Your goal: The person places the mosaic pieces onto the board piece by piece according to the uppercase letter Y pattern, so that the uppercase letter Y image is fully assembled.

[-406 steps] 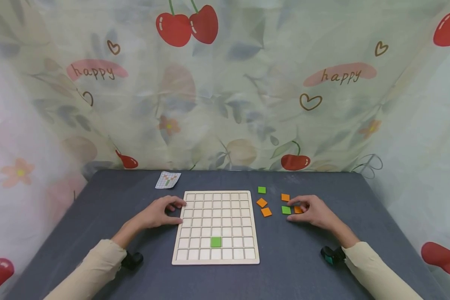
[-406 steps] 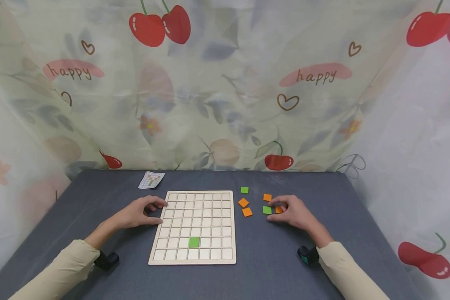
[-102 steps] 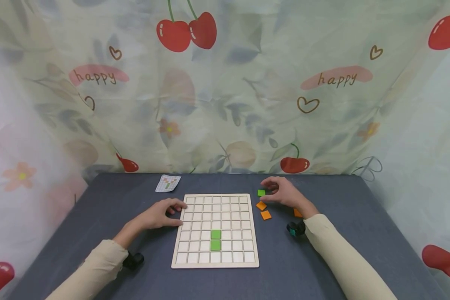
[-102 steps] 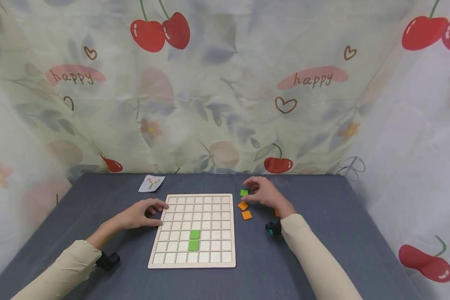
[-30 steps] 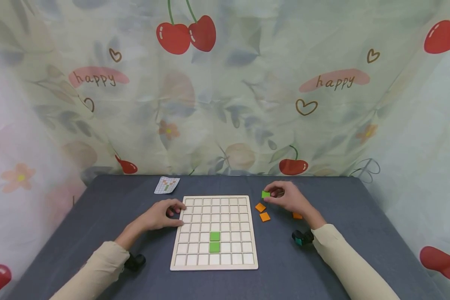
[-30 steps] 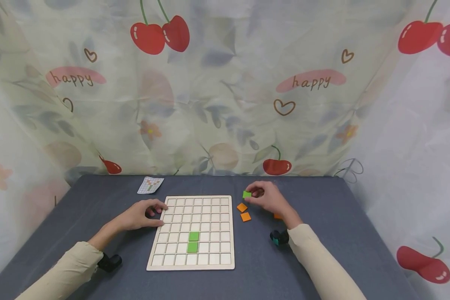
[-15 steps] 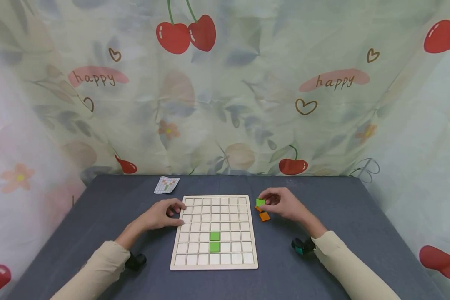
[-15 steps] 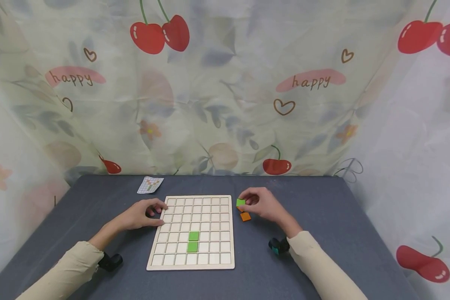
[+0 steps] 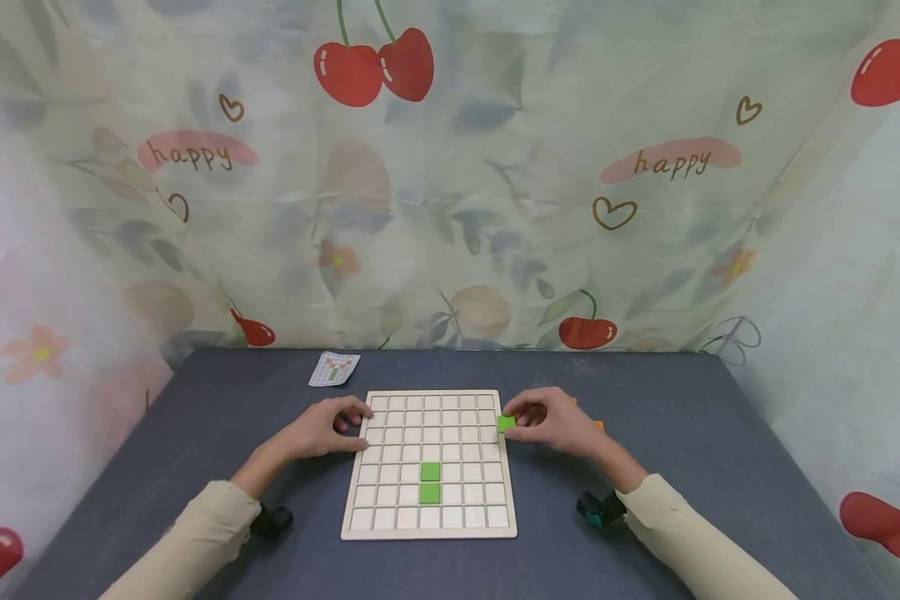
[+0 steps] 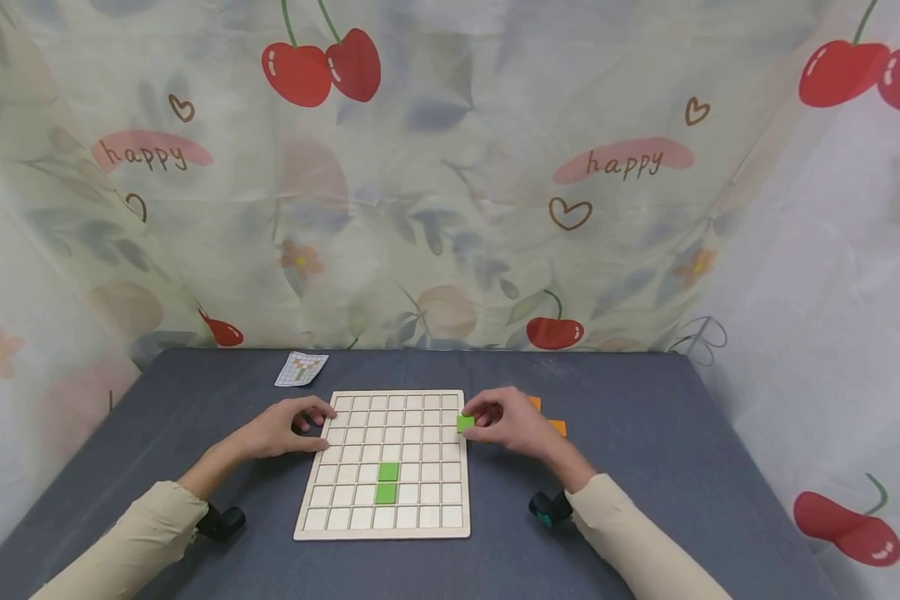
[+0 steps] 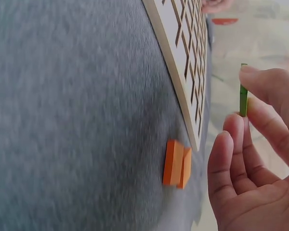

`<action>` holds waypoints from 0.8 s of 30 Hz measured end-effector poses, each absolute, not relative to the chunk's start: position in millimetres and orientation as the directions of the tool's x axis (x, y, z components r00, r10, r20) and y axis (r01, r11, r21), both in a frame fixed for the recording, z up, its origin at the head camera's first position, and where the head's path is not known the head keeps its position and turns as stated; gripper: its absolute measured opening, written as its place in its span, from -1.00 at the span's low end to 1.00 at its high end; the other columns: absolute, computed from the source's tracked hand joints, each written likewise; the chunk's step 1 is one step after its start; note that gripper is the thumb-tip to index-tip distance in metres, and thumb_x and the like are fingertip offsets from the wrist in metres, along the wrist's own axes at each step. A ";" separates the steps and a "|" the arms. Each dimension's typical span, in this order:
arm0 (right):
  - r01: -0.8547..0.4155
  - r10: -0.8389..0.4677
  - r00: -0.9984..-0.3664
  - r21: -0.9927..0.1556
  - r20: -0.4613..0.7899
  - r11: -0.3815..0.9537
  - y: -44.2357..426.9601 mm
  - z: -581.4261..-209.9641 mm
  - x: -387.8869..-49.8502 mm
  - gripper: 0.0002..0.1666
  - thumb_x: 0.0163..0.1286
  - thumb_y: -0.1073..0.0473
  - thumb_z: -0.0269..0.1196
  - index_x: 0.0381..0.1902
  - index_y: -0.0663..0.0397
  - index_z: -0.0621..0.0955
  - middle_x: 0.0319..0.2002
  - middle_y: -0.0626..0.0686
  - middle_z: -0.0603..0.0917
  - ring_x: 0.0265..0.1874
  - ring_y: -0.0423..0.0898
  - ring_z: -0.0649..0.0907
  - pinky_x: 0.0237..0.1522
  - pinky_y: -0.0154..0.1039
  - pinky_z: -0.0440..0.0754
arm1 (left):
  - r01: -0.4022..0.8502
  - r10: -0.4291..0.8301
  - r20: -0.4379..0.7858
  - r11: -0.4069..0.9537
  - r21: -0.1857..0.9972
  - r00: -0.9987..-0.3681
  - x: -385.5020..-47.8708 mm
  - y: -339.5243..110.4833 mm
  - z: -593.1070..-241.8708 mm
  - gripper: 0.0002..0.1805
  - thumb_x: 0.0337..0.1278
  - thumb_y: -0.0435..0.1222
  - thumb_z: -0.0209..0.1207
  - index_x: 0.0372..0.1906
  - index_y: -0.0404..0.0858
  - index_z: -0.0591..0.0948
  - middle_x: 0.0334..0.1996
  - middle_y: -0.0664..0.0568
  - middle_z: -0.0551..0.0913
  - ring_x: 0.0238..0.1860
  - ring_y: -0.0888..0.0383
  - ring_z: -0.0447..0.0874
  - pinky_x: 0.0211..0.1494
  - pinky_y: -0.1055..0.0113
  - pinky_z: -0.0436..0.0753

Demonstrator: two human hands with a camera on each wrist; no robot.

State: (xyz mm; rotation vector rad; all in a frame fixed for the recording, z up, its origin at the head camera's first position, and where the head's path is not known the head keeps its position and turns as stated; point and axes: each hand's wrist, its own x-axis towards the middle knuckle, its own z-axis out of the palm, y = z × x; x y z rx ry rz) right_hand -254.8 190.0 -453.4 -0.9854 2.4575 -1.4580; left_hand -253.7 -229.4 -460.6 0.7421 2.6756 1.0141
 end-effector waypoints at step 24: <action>-0.491 -0.644 -0.738 -0.816 0.203 0.305 133.4 -457.9 -241.1 -0.74 0.24 0.26 0.51 -0.12 0.17 0.75 -0.27 0.04 0.72 -0.36 -0.11 0.66 -0.25 -0.22 0.63 | 0.368 0.496 -0.007 0.653 0.662 -0.868 -253.7 -228.3 -460.4 -0.56 0.15 -0.26 0.46 0.10 -0.29 0.64 -0.17 0.01 0.56 -0.22 0.07 0.52 -0.07 0.08 0.50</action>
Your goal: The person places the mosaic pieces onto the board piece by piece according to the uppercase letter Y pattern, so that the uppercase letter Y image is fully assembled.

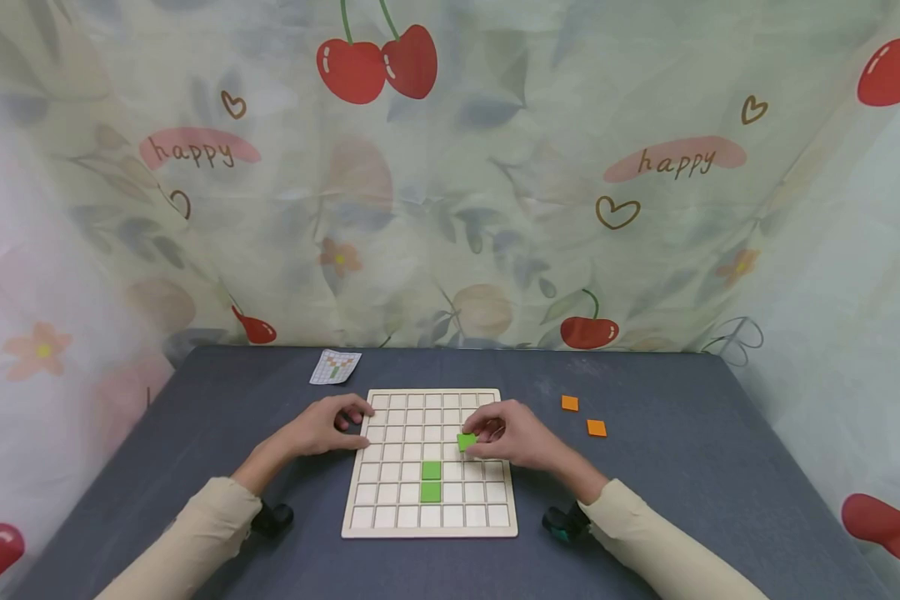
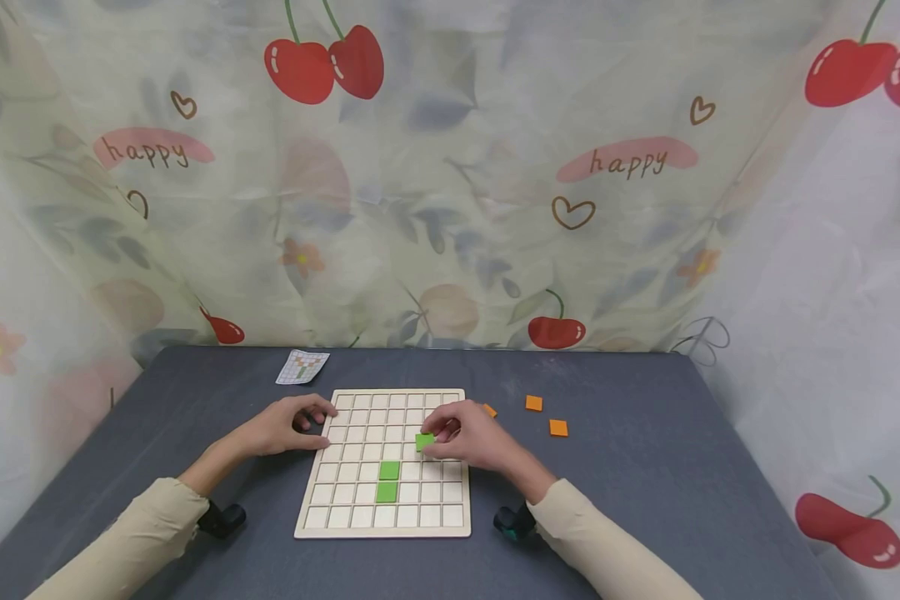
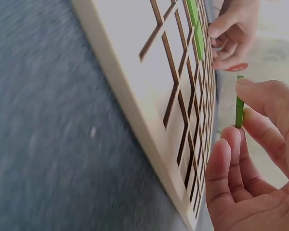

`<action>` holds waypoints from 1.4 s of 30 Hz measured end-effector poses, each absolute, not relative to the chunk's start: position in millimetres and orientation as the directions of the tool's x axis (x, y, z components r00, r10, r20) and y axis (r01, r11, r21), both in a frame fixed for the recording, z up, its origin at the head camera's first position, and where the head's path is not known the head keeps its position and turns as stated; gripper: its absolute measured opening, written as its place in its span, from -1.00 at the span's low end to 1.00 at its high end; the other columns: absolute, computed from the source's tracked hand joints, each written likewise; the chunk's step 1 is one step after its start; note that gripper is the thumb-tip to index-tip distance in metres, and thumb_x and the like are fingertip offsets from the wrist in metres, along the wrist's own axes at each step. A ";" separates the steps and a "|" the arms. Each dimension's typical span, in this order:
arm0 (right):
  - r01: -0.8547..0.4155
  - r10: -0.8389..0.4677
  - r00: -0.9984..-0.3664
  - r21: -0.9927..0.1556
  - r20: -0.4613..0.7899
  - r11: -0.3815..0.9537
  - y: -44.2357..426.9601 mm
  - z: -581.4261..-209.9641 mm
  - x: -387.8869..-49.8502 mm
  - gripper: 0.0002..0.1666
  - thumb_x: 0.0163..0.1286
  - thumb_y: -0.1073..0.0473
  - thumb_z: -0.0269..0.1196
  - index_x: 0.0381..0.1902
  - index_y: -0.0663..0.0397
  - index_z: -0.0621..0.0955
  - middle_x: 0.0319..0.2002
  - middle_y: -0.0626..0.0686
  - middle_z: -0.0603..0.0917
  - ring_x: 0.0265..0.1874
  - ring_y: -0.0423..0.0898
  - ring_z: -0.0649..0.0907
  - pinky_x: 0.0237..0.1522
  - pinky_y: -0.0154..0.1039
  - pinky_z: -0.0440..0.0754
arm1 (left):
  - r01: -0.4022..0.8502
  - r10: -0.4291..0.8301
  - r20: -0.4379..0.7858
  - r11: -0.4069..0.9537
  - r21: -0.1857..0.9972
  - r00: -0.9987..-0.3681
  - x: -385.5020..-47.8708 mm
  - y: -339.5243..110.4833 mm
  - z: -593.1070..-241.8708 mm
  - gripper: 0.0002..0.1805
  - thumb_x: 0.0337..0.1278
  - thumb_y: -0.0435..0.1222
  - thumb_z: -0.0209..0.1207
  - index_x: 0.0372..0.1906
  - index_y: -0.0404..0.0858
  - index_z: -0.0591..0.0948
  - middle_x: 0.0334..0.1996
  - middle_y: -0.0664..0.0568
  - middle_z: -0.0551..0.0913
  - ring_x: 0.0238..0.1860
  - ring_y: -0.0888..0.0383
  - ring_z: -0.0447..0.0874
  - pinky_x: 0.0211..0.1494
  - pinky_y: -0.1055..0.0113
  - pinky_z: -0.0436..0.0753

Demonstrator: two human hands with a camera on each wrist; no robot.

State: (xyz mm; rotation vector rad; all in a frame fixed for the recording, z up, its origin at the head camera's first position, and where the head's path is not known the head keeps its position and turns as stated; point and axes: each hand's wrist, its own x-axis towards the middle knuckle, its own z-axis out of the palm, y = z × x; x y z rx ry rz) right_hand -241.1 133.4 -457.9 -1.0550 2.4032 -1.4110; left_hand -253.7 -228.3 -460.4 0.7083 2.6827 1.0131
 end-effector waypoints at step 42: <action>-0.440 -0.617 -0.781 -0.788 0.099 0.431 80.6 -463.1 -240.0 -0.77 0.23 0.23 0.52 -0.17 0.14 0.78 -0.30 -0.06 0.73 -0.37 -0.14 0.64 -0.27 -0.24 0.58 | 0.379 0.505 0.001 0.646 0.662 -0.863 -254.0 -229.4 -460.3 -0.57 0.15 -0.26 0.47 0.09 -0.29 0.64 -0.17 0.00 0.57 -0.22 0.06 0.51 -0.08 0.10 0.50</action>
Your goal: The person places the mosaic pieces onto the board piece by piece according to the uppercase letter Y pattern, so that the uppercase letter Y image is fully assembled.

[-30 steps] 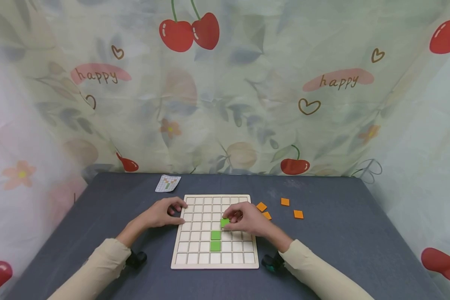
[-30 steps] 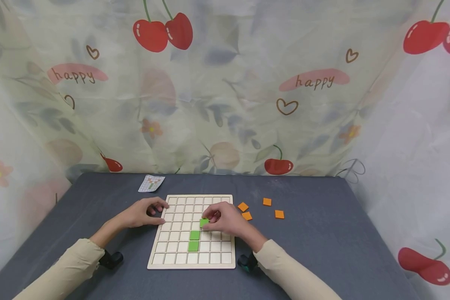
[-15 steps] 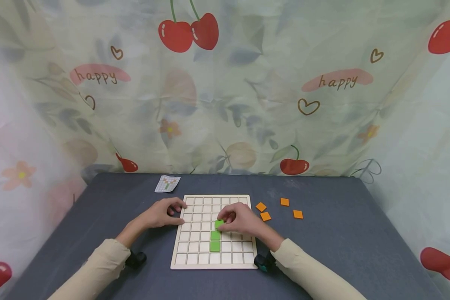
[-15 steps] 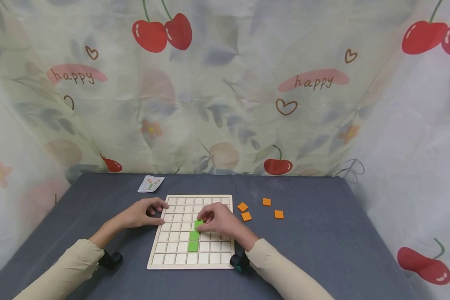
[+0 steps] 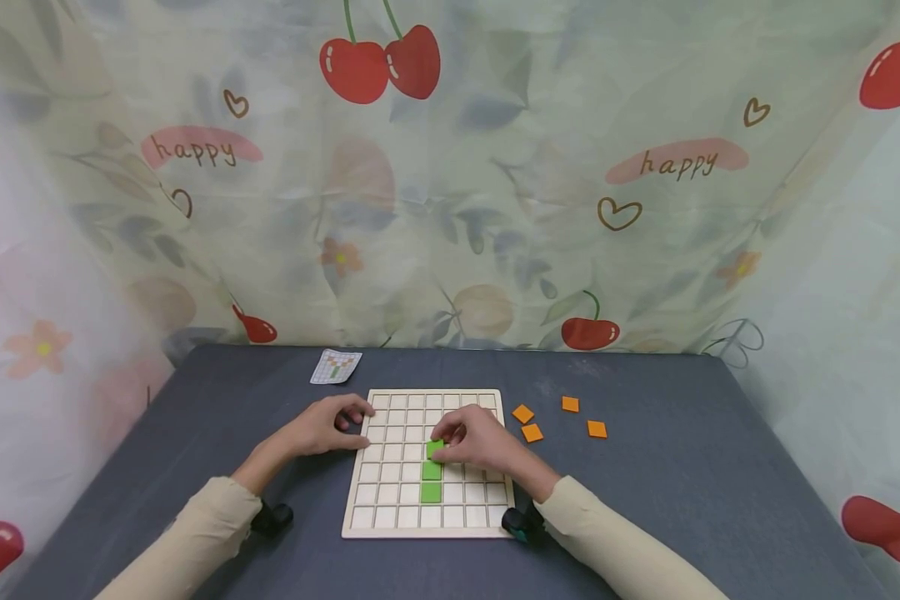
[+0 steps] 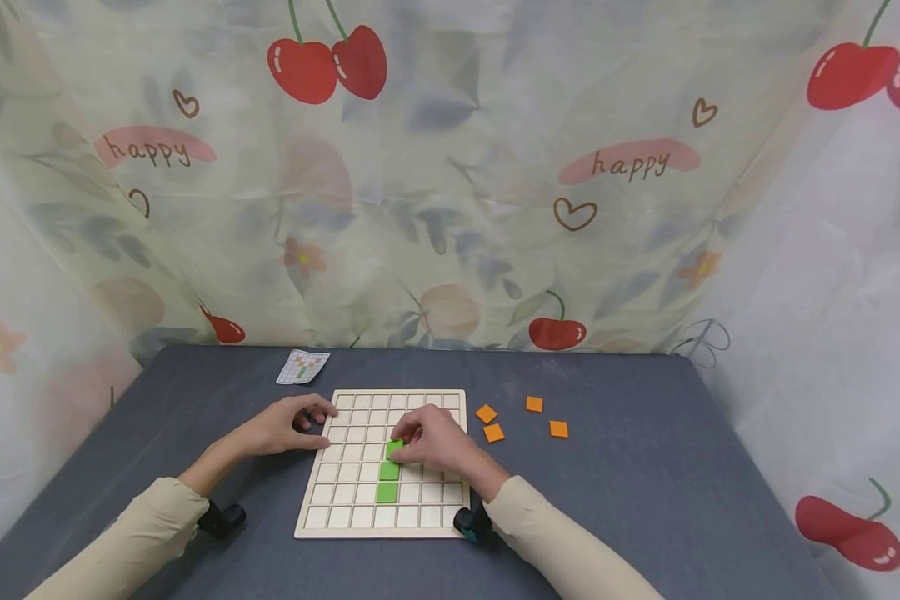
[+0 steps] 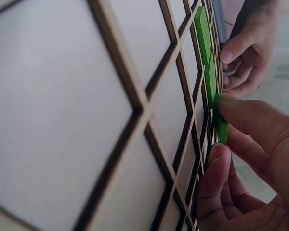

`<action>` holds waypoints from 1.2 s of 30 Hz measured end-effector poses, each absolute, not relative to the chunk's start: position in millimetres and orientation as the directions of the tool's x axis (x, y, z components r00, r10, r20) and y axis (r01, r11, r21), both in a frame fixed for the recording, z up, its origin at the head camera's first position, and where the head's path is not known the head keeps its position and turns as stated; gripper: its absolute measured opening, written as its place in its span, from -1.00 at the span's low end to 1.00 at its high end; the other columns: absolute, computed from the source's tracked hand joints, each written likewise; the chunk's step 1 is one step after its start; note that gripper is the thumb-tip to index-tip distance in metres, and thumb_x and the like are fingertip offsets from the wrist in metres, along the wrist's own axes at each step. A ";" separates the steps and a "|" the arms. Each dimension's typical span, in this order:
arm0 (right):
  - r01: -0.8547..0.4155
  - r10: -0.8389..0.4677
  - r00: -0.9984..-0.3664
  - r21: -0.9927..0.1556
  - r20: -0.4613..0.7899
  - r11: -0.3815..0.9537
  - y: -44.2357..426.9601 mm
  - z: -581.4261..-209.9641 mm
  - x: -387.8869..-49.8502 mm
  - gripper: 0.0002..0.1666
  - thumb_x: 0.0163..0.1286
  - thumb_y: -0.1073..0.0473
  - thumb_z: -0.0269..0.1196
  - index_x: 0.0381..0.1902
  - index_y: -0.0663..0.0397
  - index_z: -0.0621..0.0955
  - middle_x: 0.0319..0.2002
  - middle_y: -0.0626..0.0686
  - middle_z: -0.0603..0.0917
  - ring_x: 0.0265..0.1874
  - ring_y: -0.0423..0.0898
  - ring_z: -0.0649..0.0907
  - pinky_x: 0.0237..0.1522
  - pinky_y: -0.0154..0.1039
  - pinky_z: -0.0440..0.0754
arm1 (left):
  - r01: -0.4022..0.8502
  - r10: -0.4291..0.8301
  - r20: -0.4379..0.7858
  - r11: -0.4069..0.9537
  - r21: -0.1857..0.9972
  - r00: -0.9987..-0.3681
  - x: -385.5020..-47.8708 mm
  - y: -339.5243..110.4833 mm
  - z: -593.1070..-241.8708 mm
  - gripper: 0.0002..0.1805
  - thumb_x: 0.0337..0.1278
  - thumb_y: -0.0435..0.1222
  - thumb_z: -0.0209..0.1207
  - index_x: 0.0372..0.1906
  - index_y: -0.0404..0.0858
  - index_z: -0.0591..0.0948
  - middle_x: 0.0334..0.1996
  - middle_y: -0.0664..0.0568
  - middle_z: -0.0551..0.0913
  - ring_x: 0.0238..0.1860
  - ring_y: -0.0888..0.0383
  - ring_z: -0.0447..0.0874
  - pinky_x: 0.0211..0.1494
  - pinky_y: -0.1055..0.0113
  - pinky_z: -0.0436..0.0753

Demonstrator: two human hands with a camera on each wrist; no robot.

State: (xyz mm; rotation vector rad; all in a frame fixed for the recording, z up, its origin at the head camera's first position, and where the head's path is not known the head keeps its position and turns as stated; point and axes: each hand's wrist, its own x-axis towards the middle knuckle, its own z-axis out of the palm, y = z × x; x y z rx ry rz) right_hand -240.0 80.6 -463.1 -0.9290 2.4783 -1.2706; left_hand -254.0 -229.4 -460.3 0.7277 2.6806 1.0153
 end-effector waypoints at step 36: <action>-0.412 -0.588 -0.805 -0.781 0.071 0.470 70.8 -460.5 -238.6 -0.81 0.19 0.24 0.53 -0.23 0.10 0.77 -0.37 -0.10 0.68 -0.34 -0.12 0.61 -0.27 -0.22 0.57 | 0.367 0.505 -0.011 0.643 0.672 -0.863 -252.6 -228.3 -455.8 -0.57 0.16 -0.27 0.45 0.10 -0.30 0.63 -0.15 -0.03 0.58 -0.19 0.01 0.54 -0.06 0.07 0.51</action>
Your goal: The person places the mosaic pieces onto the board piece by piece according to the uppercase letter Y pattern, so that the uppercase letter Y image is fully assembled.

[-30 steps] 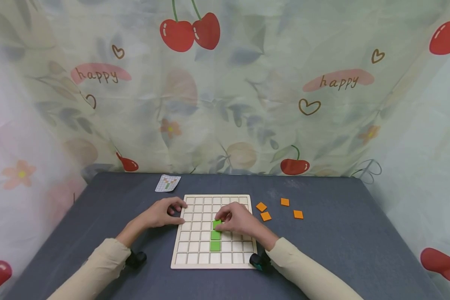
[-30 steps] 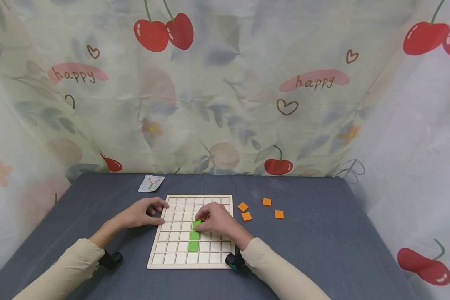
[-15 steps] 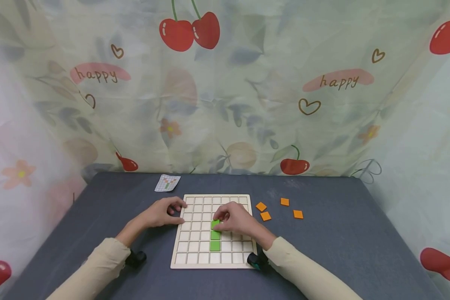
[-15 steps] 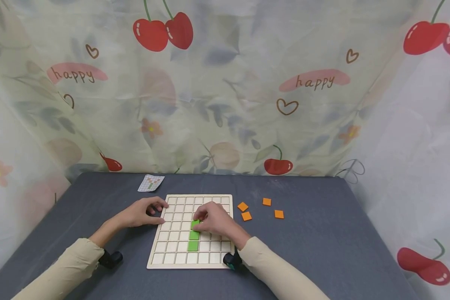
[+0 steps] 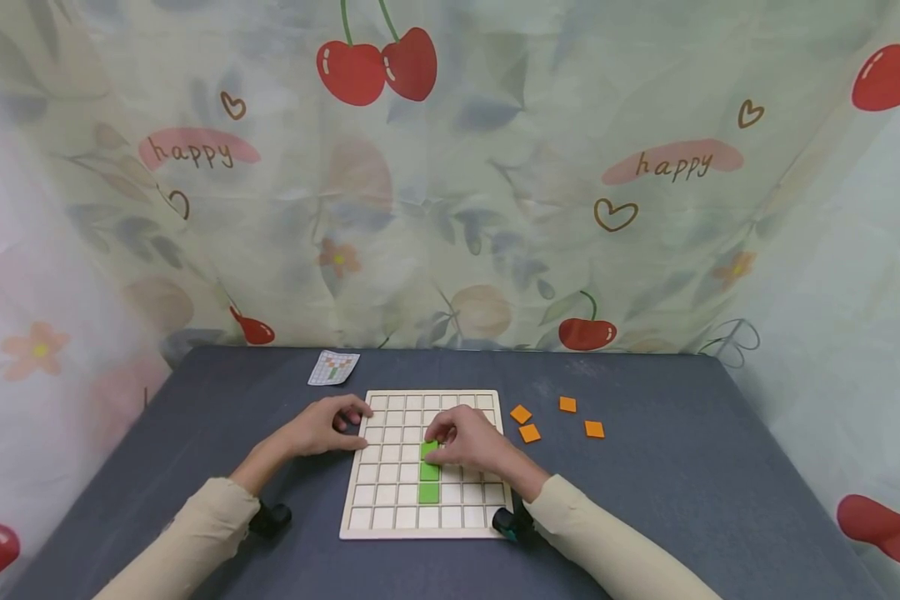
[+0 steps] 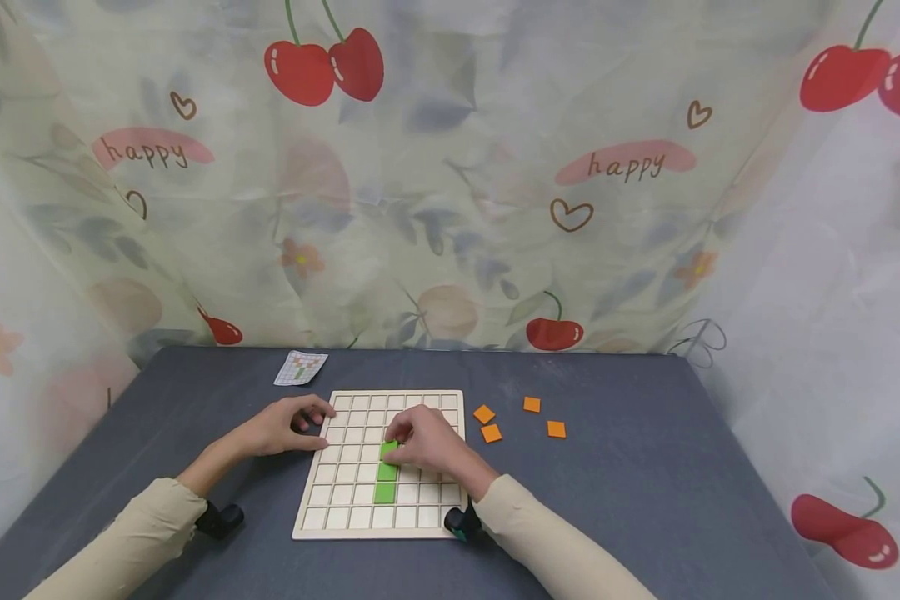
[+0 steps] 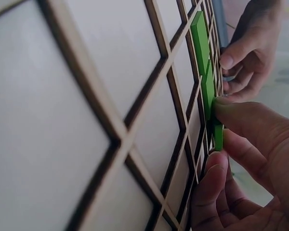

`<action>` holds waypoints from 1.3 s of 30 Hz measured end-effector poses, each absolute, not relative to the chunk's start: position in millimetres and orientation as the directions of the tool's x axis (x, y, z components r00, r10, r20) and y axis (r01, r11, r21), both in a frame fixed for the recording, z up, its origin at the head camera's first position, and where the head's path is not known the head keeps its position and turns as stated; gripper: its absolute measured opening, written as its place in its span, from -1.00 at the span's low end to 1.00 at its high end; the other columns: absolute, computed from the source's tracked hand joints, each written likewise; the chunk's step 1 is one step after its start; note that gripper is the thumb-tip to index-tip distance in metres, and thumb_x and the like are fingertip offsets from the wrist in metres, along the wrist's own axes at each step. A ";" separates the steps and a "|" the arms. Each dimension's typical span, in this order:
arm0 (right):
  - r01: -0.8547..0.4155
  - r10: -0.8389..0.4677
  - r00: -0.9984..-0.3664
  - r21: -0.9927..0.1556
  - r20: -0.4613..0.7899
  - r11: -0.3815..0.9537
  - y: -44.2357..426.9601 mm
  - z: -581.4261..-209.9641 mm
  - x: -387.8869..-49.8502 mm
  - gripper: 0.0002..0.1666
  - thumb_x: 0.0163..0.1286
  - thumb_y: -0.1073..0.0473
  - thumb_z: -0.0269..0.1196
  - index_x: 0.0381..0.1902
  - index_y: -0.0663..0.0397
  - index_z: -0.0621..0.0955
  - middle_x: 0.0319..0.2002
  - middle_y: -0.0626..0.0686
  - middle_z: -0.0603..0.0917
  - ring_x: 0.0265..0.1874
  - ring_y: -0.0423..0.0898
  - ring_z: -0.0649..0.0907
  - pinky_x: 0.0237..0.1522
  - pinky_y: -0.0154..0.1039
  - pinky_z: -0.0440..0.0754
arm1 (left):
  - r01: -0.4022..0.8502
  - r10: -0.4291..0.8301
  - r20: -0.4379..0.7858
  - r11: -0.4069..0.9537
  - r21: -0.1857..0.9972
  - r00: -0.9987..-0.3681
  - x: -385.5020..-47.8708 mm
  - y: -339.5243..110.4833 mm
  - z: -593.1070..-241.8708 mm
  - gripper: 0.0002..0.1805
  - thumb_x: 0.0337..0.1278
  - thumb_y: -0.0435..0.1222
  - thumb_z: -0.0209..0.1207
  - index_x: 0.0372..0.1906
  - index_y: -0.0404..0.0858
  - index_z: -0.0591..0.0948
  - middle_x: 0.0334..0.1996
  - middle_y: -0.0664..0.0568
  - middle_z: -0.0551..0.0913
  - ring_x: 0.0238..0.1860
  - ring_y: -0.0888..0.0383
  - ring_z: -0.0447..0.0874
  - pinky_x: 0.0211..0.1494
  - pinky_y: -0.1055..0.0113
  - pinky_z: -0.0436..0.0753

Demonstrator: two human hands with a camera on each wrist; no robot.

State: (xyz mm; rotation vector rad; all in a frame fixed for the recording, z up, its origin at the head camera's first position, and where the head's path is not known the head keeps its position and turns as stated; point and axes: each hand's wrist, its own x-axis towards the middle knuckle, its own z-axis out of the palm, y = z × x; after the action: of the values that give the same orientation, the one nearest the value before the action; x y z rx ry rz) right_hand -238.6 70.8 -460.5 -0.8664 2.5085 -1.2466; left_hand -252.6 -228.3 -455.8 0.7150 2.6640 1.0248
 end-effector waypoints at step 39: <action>-0.420 -0.605 -0.788 -0.820 0.116 0.389 188.0 -451.4 -246.3 -0.68 0.29 0.20 0.48 -0.07 0.26 0.72 -0.16 0.12 0.72 -0.29 -0.01 0.66 -0.22 -0.20 0.63 | 0.378 0.513 -0.009 0.644 0.665 -0.858 -253.9 -229.7 -457.3 -0.56 0.17 -0.25 0.45 0.11 -0.30 0.63 -0.16 -0.04 0.58 -0.20 0.05 0.53 -0.06 0.08 0.51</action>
State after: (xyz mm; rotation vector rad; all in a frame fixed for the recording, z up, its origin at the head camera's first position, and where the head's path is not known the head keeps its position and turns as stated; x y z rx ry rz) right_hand -246.3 188.0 -451.4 -0.9152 2.4437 -1.3524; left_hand -253.9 -229.7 -457.3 0.7311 2.6658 1.0114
